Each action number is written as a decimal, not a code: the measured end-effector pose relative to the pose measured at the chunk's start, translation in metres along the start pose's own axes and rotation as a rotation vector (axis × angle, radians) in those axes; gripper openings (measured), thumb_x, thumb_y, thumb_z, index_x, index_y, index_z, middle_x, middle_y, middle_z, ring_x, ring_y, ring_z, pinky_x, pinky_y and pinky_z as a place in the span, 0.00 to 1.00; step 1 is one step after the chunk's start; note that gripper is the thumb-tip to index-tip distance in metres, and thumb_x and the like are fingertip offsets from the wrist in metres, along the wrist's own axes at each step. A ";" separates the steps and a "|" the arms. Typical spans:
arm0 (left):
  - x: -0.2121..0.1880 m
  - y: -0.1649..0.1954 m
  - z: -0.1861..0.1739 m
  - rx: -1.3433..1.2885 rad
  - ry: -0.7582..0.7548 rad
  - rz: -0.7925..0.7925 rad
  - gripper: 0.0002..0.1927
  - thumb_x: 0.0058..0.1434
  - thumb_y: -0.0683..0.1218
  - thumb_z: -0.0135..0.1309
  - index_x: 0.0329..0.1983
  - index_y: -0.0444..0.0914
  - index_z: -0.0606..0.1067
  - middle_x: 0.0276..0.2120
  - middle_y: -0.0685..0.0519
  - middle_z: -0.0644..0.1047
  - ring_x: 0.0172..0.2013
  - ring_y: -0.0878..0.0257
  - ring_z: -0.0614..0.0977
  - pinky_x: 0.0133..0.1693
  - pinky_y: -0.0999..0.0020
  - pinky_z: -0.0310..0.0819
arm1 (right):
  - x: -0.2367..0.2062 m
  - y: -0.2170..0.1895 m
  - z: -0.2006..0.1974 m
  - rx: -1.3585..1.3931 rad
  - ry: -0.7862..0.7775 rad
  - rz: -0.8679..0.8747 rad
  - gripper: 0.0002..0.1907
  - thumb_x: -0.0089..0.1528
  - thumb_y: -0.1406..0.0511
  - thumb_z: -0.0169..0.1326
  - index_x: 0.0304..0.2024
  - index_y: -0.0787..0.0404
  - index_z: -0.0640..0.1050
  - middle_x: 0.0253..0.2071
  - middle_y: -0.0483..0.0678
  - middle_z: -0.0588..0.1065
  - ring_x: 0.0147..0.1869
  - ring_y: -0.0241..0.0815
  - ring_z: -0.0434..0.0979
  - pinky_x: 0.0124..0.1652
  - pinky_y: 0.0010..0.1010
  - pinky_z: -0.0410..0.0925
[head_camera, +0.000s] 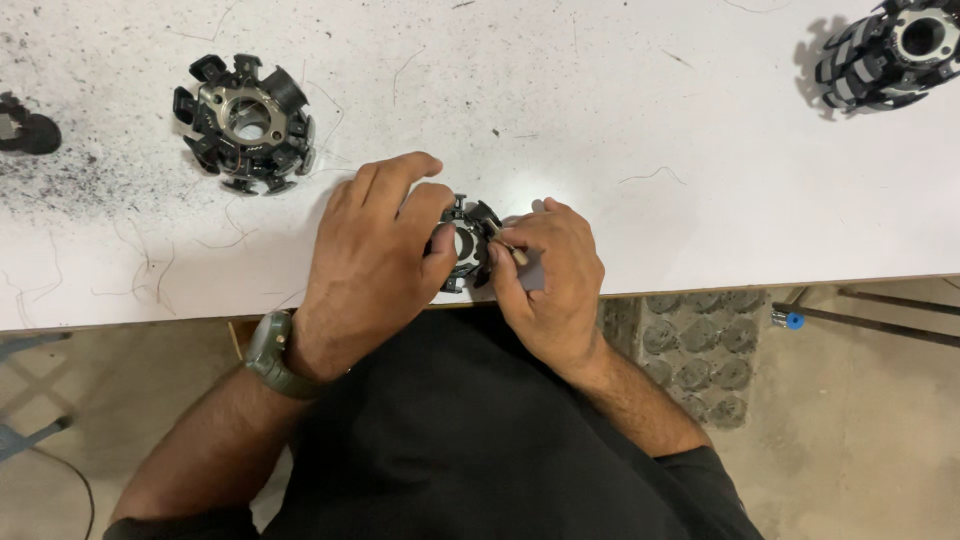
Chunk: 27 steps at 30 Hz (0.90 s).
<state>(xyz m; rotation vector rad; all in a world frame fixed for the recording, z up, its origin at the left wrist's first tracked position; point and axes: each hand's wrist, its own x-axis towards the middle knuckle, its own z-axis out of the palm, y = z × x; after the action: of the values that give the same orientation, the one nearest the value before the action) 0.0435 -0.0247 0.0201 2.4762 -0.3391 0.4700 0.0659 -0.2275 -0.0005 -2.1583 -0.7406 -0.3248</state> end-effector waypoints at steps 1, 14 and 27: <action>0.000 -0.001 -0.001 -0.014 -0.016 0.009 0.12 0.59 0.41 0.62 0.45 0.36 0.76 0.55 0.47 0.75 0.54 0.52 0.76 0.52 0.54 0.71 | 0.000 0.000 0.000 -0.002 -0.001 -0.002 0.10 0.63 0.73 0.61 0.44 0.61 0.74 0.41 0.49 0.78 0.49 0.49 0.80 0.64 0.52 0.69; -0.002 0.001 0.002 -0.110 -0.051 0.008 0.09 0.62 0.40 0.61 0.46 0.37 0.78 0.49 0.50 0.79 0.46 0.54 0.83 0.44 0.60 0.79 | -0.001 0.003 0.002 0.000 0.018 -0.069 0.11 0.61 0.73 0.62 0.44 0.61 0.75 0.41 0.50 0.78 0.51 0.48 0.80 0.66 0.54 0.67; -0.017 0.000 0.015 -0.176 0.017 -0.063 0.08 0.61 0.36 0.58 0.43 0.34 0.73 0.48 0.49 0.80 0.45 0.53 0.84 0.43 0.62 0.80 | -0.005 0.008 0.003 -0.024 -0.029 -0.158 0.14 0.58 0.74 0.64 0.43 0.61 0.75 0.39 0.49 0.76 0.53 0.48 0.79 0.67 0.55 0.64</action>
<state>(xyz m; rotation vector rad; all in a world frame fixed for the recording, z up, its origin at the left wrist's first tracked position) 0.0317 -0.0312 0.0021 2.3032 -0.2820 0.4168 0.0665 -0.2308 -0.0097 -2.1351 -0.9307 -0.3868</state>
